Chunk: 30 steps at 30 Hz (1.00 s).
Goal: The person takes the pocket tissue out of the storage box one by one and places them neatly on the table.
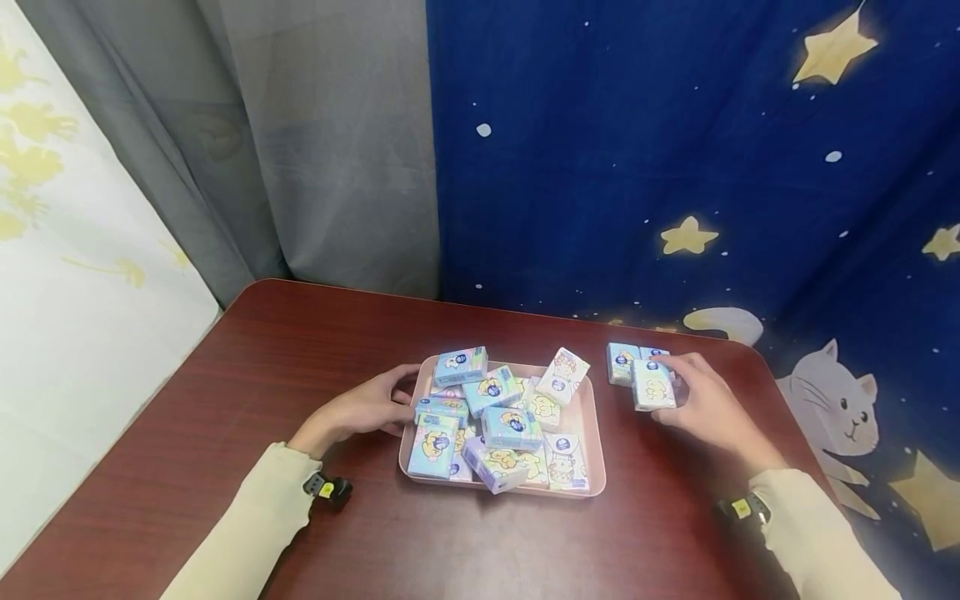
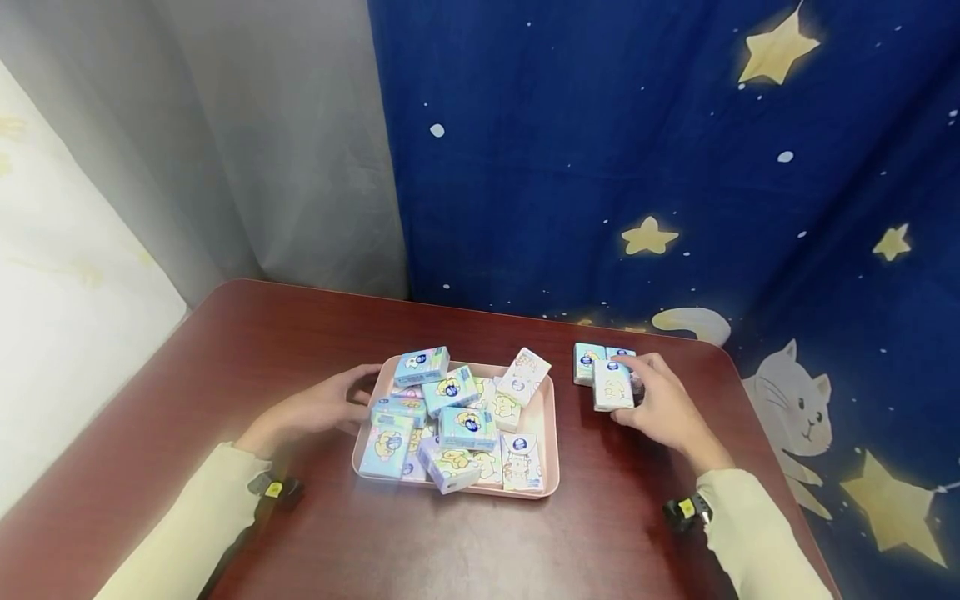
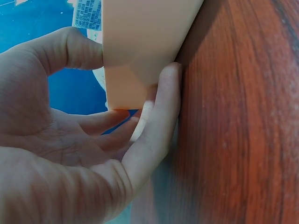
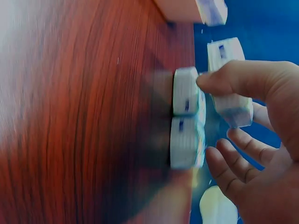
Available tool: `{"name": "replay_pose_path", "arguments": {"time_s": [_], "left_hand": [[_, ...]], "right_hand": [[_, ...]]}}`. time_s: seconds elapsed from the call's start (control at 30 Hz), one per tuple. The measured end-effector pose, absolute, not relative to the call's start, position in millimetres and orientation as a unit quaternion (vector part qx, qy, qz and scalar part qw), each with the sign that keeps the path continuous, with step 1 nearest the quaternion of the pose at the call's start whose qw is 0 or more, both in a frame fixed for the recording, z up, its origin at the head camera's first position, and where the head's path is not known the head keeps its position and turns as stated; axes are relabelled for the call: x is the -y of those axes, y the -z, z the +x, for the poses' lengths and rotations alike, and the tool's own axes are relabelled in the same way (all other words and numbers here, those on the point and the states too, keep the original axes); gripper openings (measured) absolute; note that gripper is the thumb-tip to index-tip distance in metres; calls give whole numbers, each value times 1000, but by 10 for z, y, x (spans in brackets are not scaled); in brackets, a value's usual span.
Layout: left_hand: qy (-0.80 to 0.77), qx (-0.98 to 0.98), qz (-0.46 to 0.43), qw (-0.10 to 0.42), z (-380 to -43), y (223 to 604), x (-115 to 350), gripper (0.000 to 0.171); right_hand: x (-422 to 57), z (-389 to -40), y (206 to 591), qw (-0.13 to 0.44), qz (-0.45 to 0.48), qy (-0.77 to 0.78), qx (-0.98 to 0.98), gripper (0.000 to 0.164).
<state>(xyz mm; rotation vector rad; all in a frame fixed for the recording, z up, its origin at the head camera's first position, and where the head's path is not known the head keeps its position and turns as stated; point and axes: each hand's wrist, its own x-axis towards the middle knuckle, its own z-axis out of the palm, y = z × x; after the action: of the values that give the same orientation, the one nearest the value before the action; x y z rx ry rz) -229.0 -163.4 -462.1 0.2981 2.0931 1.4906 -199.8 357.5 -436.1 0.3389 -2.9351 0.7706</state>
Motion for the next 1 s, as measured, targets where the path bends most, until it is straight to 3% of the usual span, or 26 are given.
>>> {"name": "replay_pose_path", "arguments": {"time_s": [0.37,1.0], "left_hand": [[-551,-781,110,272,-2293,4631,1634,89],[-555,-779,103,274,-2308,4667,1644,89]], "right_hand": [[-3957,-2167,4437,46,59,-244,967,85],[-4300,-2303,4575,-56,-51,-296,952,93]]}}
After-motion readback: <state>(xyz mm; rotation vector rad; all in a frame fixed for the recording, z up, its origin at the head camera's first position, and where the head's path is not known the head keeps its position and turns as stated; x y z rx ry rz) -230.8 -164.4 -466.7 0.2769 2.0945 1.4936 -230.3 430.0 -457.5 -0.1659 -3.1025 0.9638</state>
